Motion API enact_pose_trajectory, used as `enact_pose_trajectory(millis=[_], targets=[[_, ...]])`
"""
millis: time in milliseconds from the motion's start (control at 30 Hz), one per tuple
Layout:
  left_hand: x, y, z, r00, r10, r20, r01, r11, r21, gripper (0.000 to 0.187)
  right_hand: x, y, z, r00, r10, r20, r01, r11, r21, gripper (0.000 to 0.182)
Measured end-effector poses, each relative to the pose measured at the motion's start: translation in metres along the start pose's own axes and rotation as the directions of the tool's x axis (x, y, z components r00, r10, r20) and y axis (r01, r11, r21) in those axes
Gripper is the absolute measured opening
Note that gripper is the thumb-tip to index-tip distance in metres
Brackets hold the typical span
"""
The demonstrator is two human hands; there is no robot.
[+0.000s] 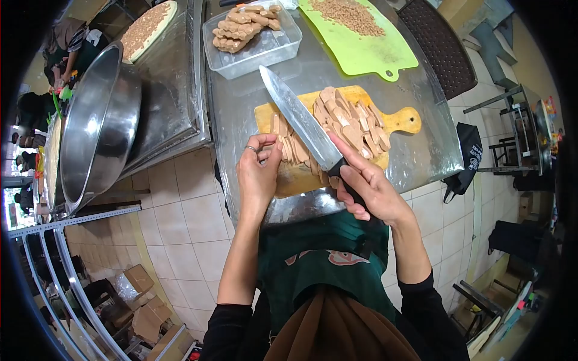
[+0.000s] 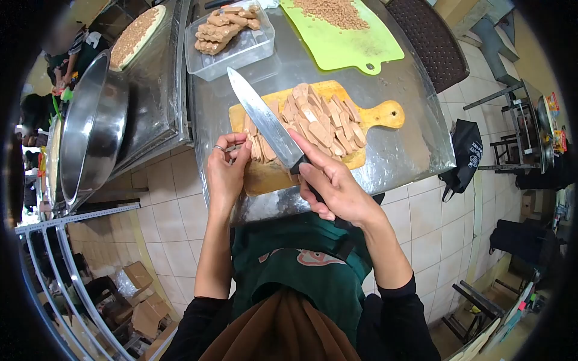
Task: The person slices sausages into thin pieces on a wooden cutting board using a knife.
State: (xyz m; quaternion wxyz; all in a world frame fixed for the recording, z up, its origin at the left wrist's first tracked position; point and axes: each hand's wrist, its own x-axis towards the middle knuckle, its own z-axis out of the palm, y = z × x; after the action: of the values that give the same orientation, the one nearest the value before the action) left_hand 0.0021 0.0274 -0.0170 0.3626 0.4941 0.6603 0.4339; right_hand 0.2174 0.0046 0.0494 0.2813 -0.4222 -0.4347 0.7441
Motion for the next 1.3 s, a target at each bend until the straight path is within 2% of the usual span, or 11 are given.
enact_pose_trajectory(millis=[133,367,567,800,933,1033,1067,1133,1200,1267,1300], targets=[[0.005,-0.005,-0.006,0.999,0.038,0.012,-0.039,0.997,0.073,0.021,-0.006,0.0,0.004,0.993,-0.085,-0.077,0.069,0.979,-0.191,0.057],[0.008,-0.016,-0.019,0.998,-0.026,0.063,0.023,0.999,0.04,0.027,-0.01,0.007,0.003,0.983,-0.105,-0.151,0.059,0.958,-0.282,0.055],[0.016,-0.012,-0.025,0.996,-0.004,0.09,-0.014,0.981,0.195,0.029,-0.01,0.005,-0.001,0.981,-0.112,-0.159,0.068,0.963,-0.26,0.051],[0.027,-0.002,-0.03,0.997,-0.05,0.064,0.042,0.992,0.117,0.024,-0.013,-0.006,-0.01,0.973,-0.082,-0.215,0.03,0.972,-0.232,0.051],[0.046,0.001,-0.039,0.977,-0.12,0.177,0.113,0.992,0.052,0.02,-0.013,-0.009,-0.017,0.966,-0.099,-0.239,0.057,0.983,-0.176,0.051],[0.064,0.017,-0.046,0.98,-0.026,0.195,-0.017,0.976,0.219,0.019,-0.015,-0.013,-0.022,0.957,-0.14,-0.254,0.089,0.976,-0.201,0.051],[0.074,0.023,-0.048,0.98,0.056,0.192,-0.095,0.975,0.199,0.018,-0.015,-0.013,-0.024,0.955,-0.147,-0.258,0.098,0.976,-0.193,0.051],[0.106,0.03,-0.051,0.912,0.391,0.123,-0.409,0.853,0.324,0.017,-0.016,-0.013,-0.028,0.951,-0.161,-0.262,0.116,0.977,-0.177,0.051],[0.135,0.077,-0.053,0.931,0.353,0.097,-0.352,0.79,0.502,0.02,-0.015,-0.014,-0.029,0.945,-0.176,-0.276,0.133,0.977,-0.168,0.051],[0.19,0.08,-0.052,0.837,0.529,0.138,-0.452,0.529,0.719,0.026,-0.015,-0.015,-0.028,0.94,-0.187,-0.287,0.145,0.976,-0.162,0.051],[0.217,0.083,-0.048,0.775,0.606,0.177,-0.513,0.441,0.737,0.027,-0.015,-0.016,-0.027,0.938,-0.19,-0.29,0.149,0.976,-0.159,0.051]])
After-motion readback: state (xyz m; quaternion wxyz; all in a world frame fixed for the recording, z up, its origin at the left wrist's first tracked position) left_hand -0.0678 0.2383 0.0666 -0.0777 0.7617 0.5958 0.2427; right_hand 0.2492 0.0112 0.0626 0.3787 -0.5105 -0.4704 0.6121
